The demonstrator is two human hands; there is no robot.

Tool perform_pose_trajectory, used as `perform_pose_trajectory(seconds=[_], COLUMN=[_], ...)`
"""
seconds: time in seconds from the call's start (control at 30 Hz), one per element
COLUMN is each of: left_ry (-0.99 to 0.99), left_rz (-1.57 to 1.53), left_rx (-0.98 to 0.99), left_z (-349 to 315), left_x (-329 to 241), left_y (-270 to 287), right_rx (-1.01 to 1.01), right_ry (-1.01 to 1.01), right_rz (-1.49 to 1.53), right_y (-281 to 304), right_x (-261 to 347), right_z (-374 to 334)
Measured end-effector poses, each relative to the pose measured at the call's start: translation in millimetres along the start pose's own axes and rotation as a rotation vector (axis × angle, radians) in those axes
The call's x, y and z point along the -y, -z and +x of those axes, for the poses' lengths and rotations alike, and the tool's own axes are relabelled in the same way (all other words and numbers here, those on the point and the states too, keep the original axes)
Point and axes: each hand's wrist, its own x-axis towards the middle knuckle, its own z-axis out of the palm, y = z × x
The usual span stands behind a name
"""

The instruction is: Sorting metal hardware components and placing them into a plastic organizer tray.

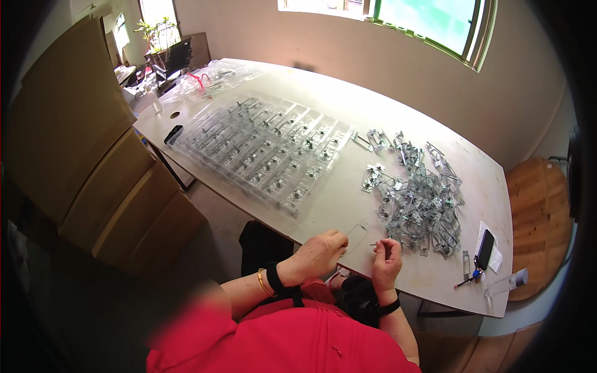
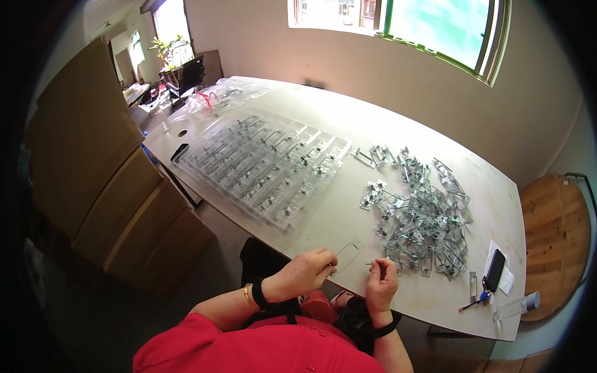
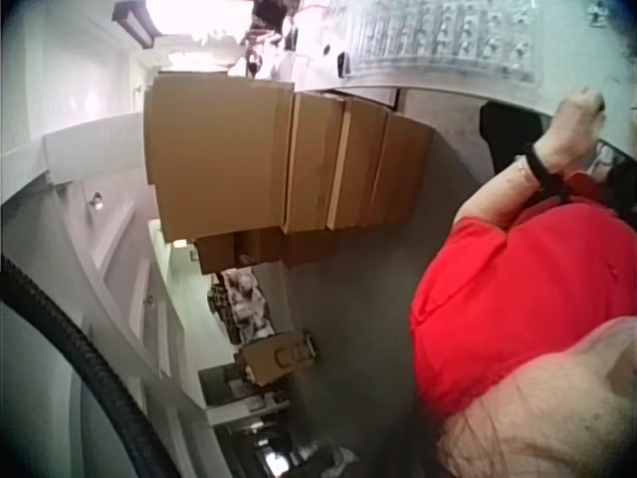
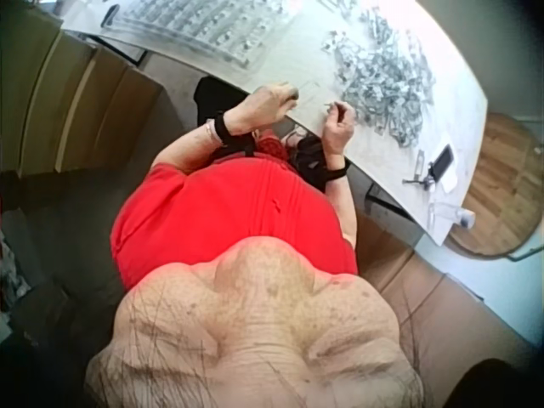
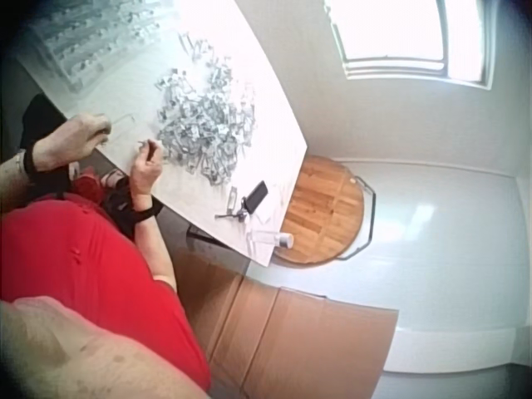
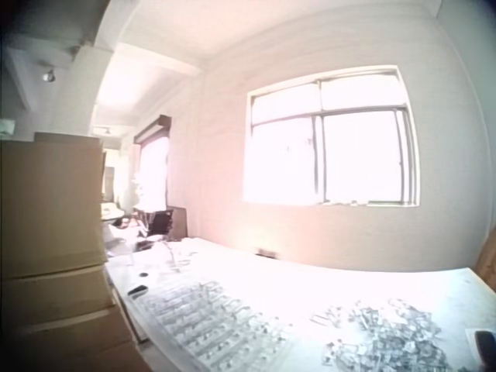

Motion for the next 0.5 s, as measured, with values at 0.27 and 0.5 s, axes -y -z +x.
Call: perform_pose_trajectory(seconds=[0.27, 0.5], left_ry=[-0.081, 0.075], left_rz=[0.086, 0.22], left_rx=[-0.296, -0.536], left_z=[22.2, 57.5], left_x=[-26.9, 15.1], left_y=[92.3, 183.1], right_rx=[-0.01, 0.0], right_ry=[0.025, 0.017], right_rz=[0.007, -0.008], right_y=[-1.5, -0.2], right_x=[-1.2, -3.8], right_z=[1.7, 1.5])
